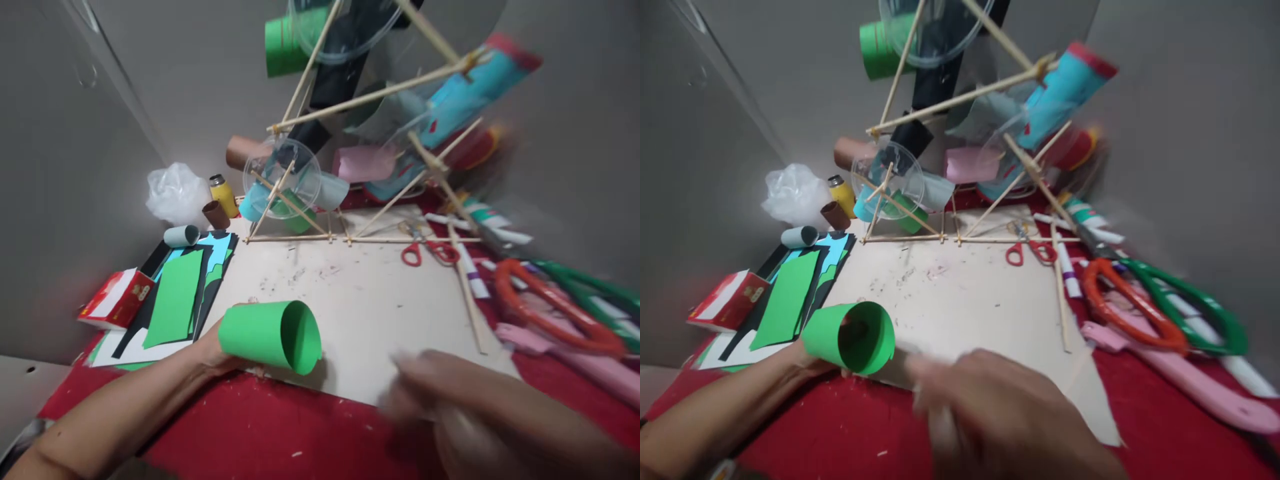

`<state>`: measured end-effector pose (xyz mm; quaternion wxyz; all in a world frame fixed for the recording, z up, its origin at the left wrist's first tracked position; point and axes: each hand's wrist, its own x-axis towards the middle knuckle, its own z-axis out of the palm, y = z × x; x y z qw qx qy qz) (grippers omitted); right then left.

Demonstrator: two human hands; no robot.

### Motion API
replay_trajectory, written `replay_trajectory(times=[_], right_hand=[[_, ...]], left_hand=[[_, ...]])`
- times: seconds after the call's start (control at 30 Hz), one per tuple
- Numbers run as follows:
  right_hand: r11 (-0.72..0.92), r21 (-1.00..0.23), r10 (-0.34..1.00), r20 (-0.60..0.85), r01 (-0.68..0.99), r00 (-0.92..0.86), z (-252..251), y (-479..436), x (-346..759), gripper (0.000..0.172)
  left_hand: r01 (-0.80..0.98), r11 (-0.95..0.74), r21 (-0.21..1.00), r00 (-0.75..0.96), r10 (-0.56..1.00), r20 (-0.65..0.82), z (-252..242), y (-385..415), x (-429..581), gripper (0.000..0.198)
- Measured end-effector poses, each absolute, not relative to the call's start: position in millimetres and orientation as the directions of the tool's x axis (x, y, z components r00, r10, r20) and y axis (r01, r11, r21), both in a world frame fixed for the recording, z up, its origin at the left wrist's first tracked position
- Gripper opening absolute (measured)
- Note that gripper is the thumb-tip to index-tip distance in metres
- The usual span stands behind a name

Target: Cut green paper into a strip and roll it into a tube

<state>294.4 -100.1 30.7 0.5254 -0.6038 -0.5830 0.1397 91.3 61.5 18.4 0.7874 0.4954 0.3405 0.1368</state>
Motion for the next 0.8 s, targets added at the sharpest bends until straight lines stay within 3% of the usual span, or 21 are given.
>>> replay_trajectory(times=[0.1,0.23,0.4,0.6,0.8], right_hand=[[0.082,-0.925,0.880,0.242,0.371,0.409,51,-77,283,0.025],[-0.095,-0.993,0.978,-0.080,0.075,0.191,49,-49,271,0.023],[-0.266,-0.938,0.962,-0.272,-0.223,-0.003,28,-44,262,0.016],[-0.291,-0.949,0.956,-0.292,-0.123,-0.005,19,-46,261,0.010],[-0.266,-0.960,0.964,-0.267,-0.088,-0.003,20,-47,261,0.016]], left_hand=[[0.065,0.424,0.903,0.715,0.611,-0.338,19,60,91,0.027],[0.055,0.299,0.953,0.729,0.640,-0.243,14,61,89,0.022],[0.033,0.215,0.976,0.761,0.628,-0.165,15,51,90,0.020],[0.027,0.199,0.980,0.790,0.596,-0.143,14,39,90,0.016],[-0.025,0.223,0.975,0.813,0.572,-0.110,10,39,90,0.016]])
